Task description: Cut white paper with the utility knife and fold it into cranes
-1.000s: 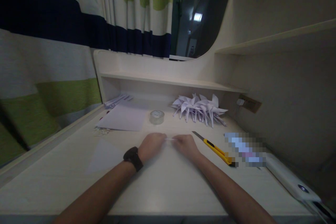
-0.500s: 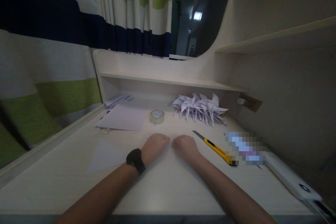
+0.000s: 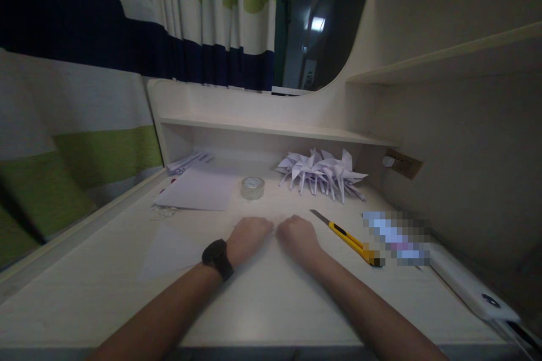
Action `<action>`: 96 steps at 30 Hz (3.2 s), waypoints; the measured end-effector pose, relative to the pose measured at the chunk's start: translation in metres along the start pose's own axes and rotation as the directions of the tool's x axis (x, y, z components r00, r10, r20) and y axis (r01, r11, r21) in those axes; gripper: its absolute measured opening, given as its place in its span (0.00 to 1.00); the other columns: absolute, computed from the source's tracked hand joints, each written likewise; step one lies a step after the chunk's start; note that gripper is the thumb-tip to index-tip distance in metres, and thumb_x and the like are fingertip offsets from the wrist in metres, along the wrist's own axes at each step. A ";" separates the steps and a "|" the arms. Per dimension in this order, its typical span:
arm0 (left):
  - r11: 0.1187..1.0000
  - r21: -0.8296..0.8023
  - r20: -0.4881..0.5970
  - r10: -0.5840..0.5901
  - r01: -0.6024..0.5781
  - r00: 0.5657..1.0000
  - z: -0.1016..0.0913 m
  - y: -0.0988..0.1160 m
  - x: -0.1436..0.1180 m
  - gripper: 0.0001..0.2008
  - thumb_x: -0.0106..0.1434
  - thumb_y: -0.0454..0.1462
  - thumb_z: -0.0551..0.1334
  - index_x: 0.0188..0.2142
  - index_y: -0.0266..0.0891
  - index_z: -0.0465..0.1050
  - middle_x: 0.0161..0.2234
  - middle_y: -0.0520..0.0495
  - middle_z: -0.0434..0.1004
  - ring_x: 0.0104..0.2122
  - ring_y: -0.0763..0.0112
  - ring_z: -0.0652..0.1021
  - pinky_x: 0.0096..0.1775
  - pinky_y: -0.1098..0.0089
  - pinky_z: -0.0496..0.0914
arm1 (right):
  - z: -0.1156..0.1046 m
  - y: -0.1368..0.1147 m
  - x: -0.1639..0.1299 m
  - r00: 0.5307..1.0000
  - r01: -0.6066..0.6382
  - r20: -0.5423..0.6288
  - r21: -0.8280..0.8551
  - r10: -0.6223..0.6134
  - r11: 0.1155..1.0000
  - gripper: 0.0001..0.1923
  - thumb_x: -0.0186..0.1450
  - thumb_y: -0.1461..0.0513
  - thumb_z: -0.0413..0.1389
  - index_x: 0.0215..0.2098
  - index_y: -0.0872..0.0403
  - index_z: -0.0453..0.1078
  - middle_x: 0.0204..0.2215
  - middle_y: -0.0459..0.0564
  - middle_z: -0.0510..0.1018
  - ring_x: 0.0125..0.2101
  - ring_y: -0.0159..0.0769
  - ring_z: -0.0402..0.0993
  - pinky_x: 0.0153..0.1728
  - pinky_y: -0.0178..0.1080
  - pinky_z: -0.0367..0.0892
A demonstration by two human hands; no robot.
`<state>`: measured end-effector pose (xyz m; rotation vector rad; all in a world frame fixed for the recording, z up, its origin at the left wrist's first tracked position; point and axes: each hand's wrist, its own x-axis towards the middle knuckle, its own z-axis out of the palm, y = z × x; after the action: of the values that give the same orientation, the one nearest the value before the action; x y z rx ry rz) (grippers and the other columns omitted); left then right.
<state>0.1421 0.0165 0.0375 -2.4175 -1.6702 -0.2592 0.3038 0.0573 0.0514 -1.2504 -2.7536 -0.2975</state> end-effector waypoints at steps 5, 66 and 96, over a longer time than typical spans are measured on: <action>0.999 -0.036 0.010 0.001 0.000 1.000 -0.002 0.001 -0.001 0.09 0.64 0.31 0.54 0.39 0.39 0.73 0.34 0.44 0.77 0.37 0.62 0.77 0.38 0.65 0.68 | 0.004 0.002 0.001 1.000 0.018 -0.014 -0.003 -0.018 1.000 0.12 0.63 0.63 0.50 0.33 0.56 0.76 0.31 0.55 0.79 0.36 0.40 0.73 0.35 0.36 0.63; 0.997 0.034 0.005 0.070 -0.070 0.998 -0.014 0.001 -0.003 0.05 0.65 0.34 0.57 0.36 0.37 0.71 0.33 0.45 0.76 0.35 0.63 0.76 0.36 0.67 0.67 | 0.013 0.002 0.003 0.991 0.109 -0.085 0.012 -0.107 0.994 0.07 0.59 0.66 0.54 0.31 0.58 0.75 0.29 0.54 0.77 0.36 0.40 0.68 0.41 0.39 0.58; 0.716 -0.237 -0.070 -0.687 0.656 0.724 -0.010 -0.131 0.036 0.17 0.60 0.47 0.55 0.35 0.39 0.77 0.35 0.40 0.80 0.36 0.62 0.78 0.32 0.71 0.66 | 0.034 0.161 -0.091 0.935 -0.351 0.101 0.124 0.340 0.928 0.22 0.63 0.47 0.46 0.40 0.52 0.72 0.38 0.58 0.76 0.36 0.47 0.74 0.38 0.44 0.67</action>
<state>0.0315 0.0919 0.0641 -1.7090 -2.4856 -0.7249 0.4847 0.1019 0.0237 -1.7019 -2.4933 -0.0234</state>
